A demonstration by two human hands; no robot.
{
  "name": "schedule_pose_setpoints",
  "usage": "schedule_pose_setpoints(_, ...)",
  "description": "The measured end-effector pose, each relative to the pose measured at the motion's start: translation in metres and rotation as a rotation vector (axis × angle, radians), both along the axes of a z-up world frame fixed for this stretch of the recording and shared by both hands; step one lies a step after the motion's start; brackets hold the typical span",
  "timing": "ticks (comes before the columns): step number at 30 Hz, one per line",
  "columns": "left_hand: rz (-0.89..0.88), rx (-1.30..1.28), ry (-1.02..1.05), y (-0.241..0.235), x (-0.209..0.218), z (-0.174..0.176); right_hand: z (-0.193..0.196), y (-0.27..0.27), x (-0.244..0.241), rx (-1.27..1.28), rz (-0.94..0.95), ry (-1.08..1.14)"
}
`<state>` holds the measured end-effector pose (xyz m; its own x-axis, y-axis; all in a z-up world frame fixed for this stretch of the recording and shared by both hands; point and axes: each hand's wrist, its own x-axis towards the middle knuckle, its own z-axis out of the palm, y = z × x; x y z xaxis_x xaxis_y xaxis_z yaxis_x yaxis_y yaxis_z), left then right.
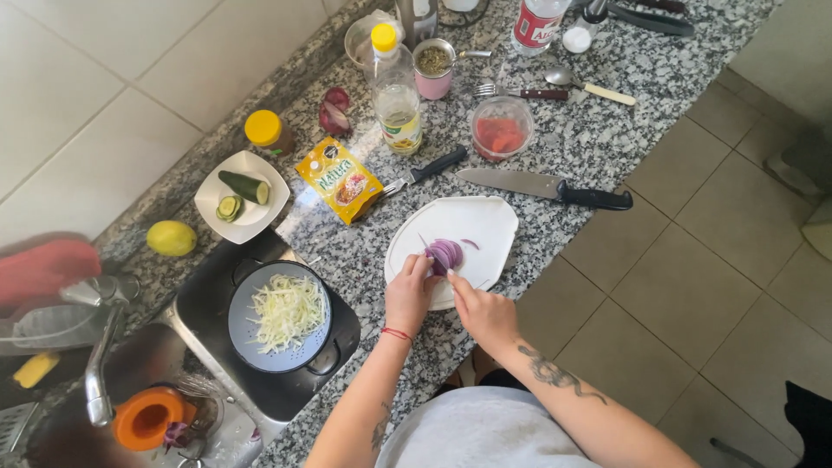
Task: Checking boiling eggs with a spoon and slicing a red onion on a plate in a kitchen setting.
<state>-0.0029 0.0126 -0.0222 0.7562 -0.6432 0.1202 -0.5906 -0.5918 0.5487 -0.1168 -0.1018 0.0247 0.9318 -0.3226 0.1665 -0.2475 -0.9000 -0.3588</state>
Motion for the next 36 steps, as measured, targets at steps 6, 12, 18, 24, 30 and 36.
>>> schedule_pose_setpoints(6, 0.020, 0.014, 0.001, 0.000, -0.001, -0.001, 0.006, -0.001, -0.019, -0.041, 0.042, 0.065)
schedule_pose_setpoints(12, 0.021, -0.006, 0.047, -0.001, 0.000, -0.001, -0.002, -0.001, -0.011, -0.063, 0.093, 0.067)
schedule_pose_setpoints(18, 0.044, 0.002, 0.049, 0.000, -0.001, -0.014, -0.032, 0.001, 0.006, -0.122, 0.134, -0.042)
schedule_pose_setpoints(24, 0.061, 0.001, 0.032, -0.001, -0.003, -0.017, -0.058, -0.002, -0.044, -0.206, 0.126, 0.002)
schedule_pose_setpoints(30, 0.036, 0.015, 0.046, -0.002, -0.005, -0.001, -0.019, -0.003, -0.039, 0.059, -0.008, 0.013)
schedule_pose_setpoints(36, 0.037, -0.037, 0.044, 0.001, -0.004, -0.006, 0.005, 0.001, -0.031, -0.067, -0.047, -0.065)
